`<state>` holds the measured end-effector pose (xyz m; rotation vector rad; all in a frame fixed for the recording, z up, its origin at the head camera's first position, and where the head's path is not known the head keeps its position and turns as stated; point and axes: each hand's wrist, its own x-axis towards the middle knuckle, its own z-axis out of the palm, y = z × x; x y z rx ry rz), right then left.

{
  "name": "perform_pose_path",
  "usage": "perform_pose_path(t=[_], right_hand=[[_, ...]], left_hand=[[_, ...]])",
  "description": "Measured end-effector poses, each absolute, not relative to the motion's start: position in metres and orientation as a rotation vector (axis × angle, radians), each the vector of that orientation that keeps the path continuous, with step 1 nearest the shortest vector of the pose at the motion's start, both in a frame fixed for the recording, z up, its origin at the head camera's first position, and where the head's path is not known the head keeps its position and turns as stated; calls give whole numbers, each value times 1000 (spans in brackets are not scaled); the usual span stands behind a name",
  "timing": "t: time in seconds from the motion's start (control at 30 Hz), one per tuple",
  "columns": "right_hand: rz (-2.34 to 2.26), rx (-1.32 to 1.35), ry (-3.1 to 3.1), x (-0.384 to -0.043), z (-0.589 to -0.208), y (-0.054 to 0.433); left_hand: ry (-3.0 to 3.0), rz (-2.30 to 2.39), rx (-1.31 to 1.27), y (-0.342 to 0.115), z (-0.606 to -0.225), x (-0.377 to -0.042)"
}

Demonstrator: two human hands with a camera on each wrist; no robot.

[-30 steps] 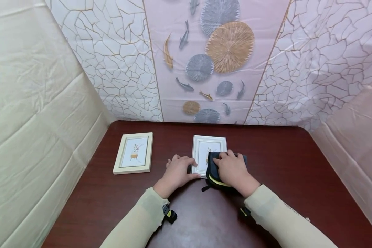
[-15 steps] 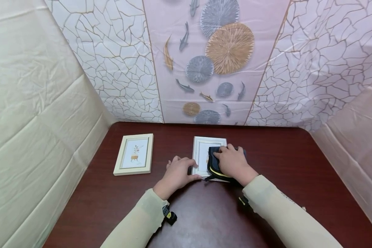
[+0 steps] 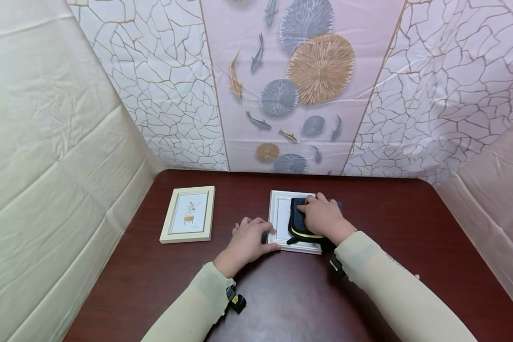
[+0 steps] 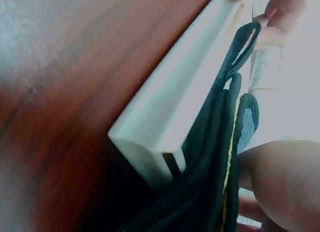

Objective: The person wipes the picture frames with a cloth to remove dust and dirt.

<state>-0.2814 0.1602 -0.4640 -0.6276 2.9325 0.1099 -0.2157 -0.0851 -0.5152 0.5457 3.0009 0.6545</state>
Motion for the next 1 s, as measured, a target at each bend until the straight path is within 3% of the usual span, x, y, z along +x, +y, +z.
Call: perform_pose_path(t=[1.0], right_hand=[[-57, -675, 2951, -284, -469, 151]], left_hand=[[2913, 777, 623, -94, -511, -216]])
